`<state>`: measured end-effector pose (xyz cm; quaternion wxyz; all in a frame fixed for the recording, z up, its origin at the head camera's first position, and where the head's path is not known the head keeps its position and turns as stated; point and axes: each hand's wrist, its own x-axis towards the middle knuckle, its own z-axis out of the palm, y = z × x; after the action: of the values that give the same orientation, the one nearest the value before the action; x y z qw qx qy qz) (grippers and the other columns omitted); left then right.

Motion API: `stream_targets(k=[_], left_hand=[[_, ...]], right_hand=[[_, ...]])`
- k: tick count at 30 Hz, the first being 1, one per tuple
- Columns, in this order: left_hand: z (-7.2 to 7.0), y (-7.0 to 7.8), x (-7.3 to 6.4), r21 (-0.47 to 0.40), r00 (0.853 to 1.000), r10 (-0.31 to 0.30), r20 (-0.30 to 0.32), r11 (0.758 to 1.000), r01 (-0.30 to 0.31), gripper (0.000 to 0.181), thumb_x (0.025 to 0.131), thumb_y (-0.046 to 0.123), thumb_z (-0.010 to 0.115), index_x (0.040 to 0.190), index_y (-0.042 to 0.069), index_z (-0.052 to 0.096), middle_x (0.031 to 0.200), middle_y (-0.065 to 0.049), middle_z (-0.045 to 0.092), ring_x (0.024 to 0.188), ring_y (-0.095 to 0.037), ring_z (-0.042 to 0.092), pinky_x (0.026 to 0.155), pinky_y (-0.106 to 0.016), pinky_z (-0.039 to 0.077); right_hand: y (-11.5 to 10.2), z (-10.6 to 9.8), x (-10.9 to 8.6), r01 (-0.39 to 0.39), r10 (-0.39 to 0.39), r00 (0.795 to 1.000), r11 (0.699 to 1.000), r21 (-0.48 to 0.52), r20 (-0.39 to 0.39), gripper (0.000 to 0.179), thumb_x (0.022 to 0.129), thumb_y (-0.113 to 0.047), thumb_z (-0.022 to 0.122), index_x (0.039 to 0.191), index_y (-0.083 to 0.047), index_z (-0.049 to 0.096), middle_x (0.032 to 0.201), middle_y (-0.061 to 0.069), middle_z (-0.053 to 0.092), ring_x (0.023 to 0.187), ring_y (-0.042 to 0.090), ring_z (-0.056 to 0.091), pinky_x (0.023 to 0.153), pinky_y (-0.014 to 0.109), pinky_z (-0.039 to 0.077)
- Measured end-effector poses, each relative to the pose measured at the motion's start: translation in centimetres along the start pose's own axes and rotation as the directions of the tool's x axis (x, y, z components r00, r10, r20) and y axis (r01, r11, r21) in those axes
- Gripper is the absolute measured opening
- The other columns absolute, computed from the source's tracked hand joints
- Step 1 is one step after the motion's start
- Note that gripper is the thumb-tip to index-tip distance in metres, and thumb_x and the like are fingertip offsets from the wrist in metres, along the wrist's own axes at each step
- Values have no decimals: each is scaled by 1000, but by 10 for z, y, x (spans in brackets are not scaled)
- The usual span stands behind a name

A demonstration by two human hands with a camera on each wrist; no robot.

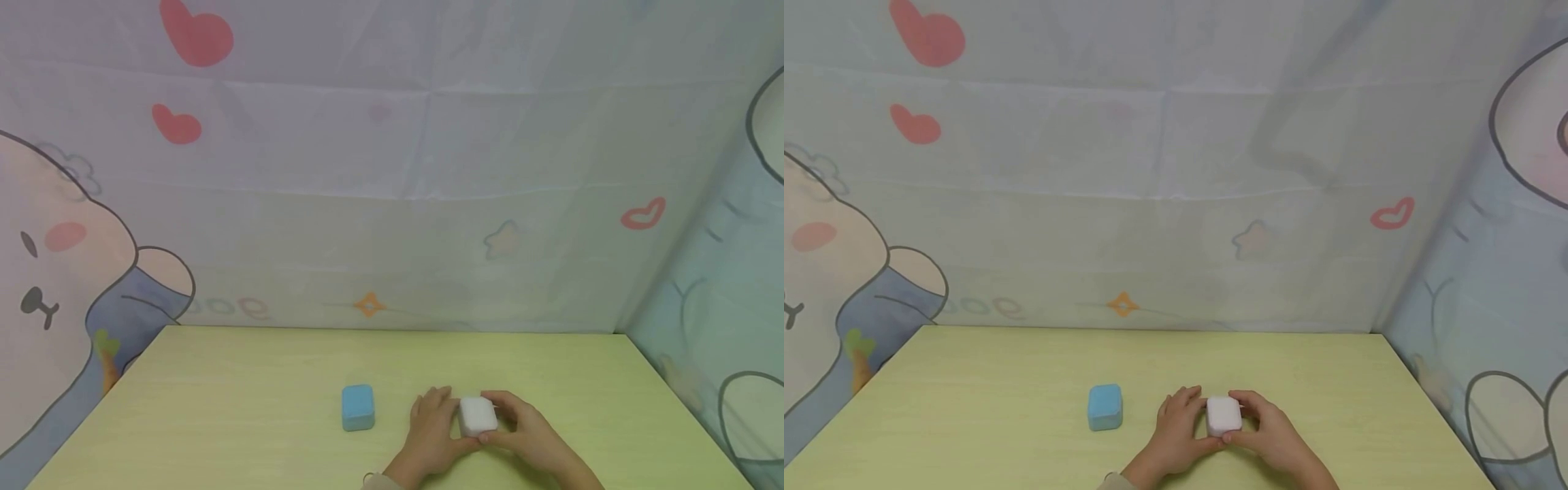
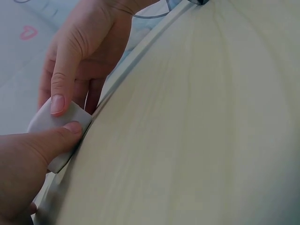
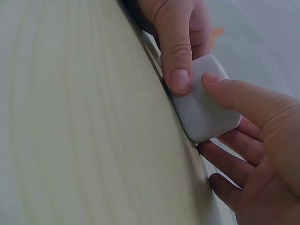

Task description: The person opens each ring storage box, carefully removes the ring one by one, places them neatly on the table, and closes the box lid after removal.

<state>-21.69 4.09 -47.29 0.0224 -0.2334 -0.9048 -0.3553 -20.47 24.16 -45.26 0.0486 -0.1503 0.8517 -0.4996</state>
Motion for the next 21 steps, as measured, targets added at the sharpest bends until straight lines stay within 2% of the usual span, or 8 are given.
stream_targets(k=[9,21], left_hand=[[1,1,1,4,1000,-12,19,1000,12,71,78,59,65,126,7,55,146,-17,39,138,-40,28,113,-58,16],[-2,1,-1,-31,999,-33,34,999,34,72,77,60,66,124,6,56,146,-18,37,139,-42,25,114,-60,14]], right_hand=[[1,-2,-3,-10,10,1000,1000,-5,5,69,81,-28,74,136,0,43,133,20,53,125,41,48,100,55,41],[4,-2,-3,59,-60,997,998,29,45,64,84,-22,71,136,2,42,132,21,54,121,41,50,97,52,44]])
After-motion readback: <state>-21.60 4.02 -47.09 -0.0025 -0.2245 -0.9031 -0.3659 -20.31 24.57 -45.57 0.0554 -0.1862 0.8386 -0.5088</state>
